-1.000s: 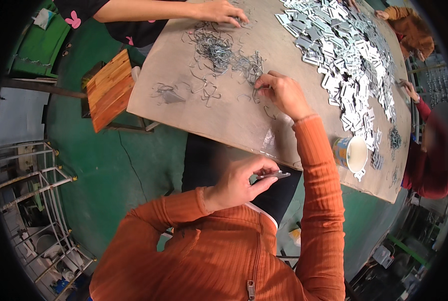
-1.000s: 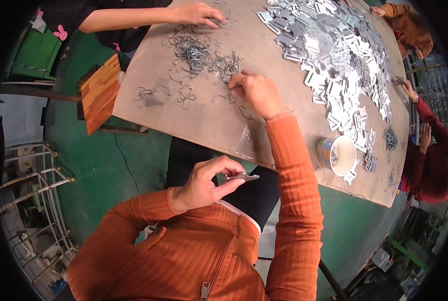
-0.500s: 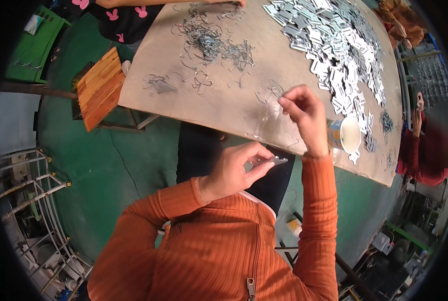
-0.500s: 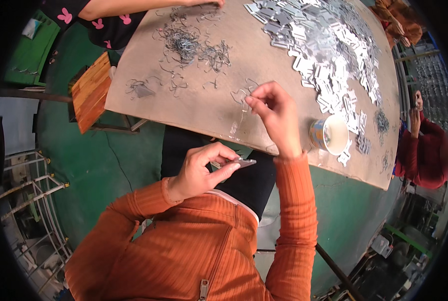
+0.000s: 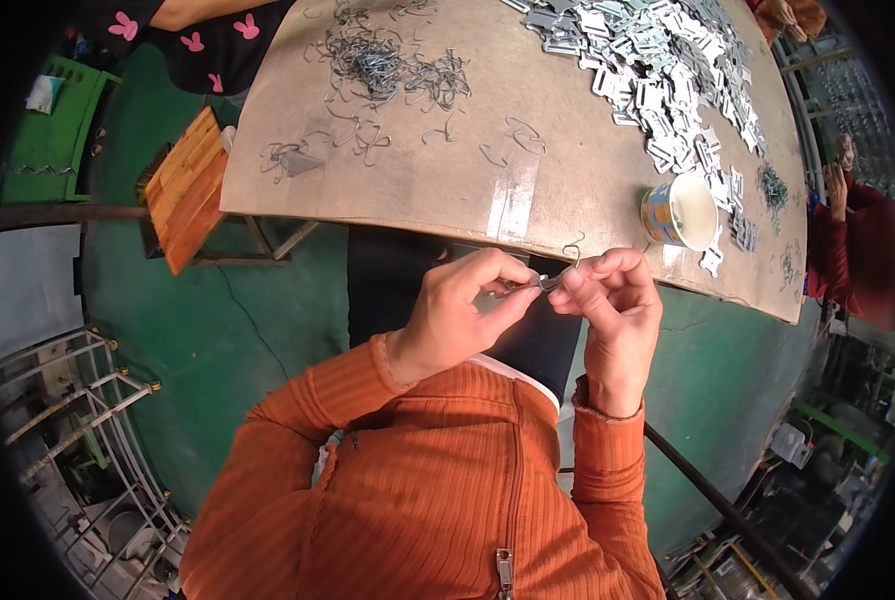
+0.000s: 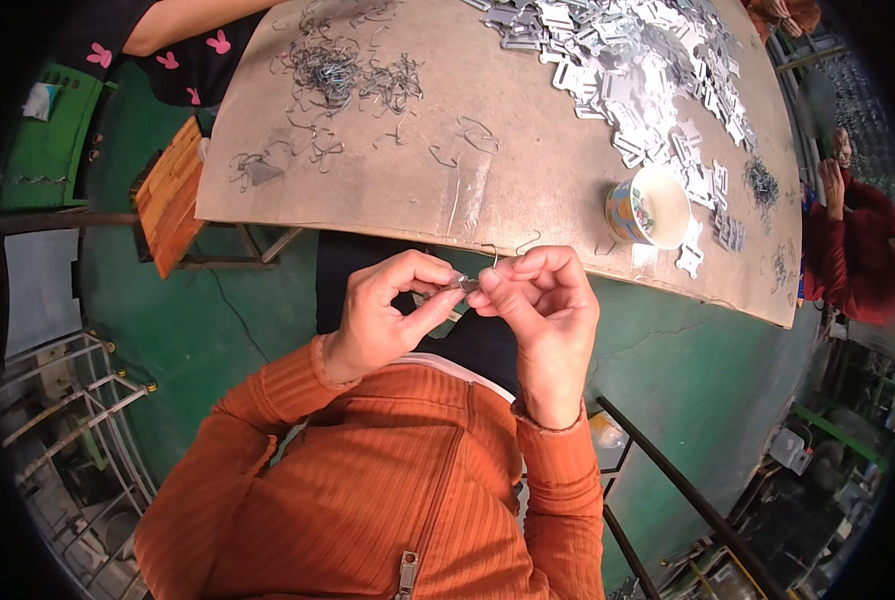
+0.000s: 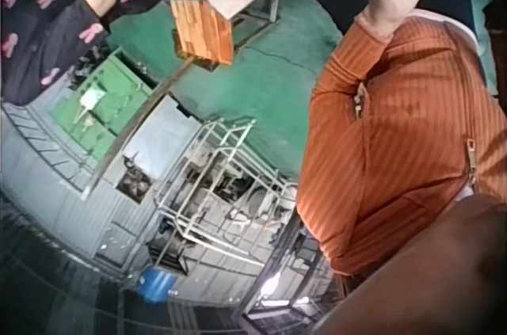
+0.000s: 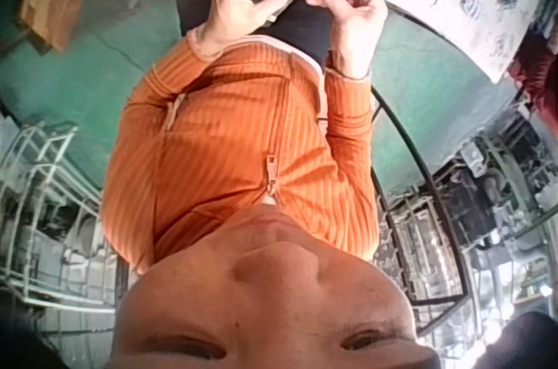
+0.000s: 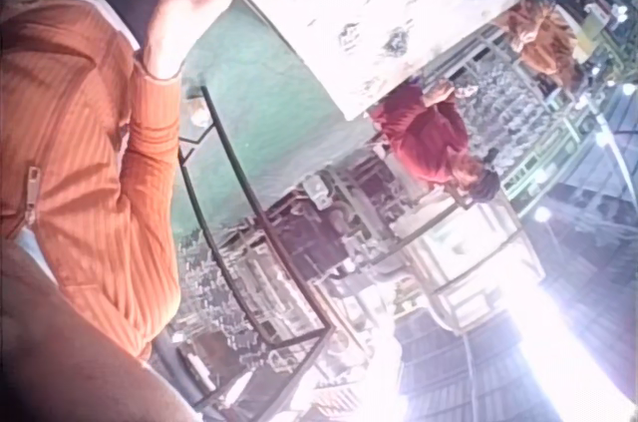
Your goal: The person picks up a metal plate from a pile on a table and attaches a small metal hook to it before placing the hooked plate onto a hanging rack.
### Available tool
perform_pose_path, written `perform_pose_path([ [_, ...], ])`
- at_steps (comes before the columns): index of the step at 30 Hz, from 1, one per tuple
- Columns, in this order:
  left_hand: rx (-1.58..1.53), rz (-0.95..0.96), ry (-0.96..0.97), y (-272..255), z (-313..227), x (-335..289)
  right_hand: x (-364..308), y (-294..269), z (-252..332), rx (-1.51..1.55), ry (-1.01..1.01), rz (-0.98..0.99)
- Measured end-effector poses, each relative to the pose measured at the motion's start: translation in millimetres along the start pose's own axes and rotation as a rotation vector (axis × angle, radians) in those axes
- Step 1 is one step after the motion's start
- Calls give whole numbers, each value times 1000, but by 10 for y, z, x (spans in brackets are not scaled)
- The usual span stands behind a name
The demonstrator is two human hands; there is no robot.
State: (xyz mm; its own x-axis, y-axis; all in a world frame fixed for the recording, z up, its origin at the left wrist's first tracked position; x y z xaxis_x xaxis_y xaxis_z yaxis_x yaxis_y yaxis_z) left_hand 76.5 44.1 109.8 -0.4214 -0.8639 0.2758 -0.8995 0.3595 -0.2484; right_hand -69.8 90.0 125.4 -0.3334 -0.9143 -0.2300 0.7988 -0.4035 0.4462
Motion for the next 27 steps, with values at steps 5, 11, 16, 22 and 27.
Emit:
perform_pose_path([
  [5,31,62,75,83,-30,19,-109,20,44,-21,-165,-46],
  [11,295,24,169,123,286,874,-309,-53,132,-315,-540,-3],
  [16,473,61,283,805,883,2112,-256,-81,143,-423,-596,29],
  [22,1019,125,464,1392,1128,2486,-230,-120,159,-442,-631,31],
  [27,994,221,434,1204,1220,2431,-226,-132,128,-472,-640,41],
])
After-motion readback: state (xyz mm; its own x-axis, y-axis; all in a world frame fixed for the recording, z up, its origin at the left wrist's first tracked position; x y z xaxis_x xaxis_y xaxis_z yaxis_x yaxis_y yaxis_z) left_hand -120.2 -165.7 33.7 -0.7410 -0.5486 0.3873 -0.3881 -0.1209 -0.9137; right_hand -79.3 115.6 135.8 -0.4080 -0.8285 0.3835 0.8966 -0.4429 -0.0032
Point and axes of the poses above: each hand's wrist, its own x-axis towards the middle knuckle, its own y-axis out of the palm, z = x × y, the point moved 6 cm from there along x, towards the middle knuckle, and after that the axes turned 9 degrees about x, right-handed, at the moved point
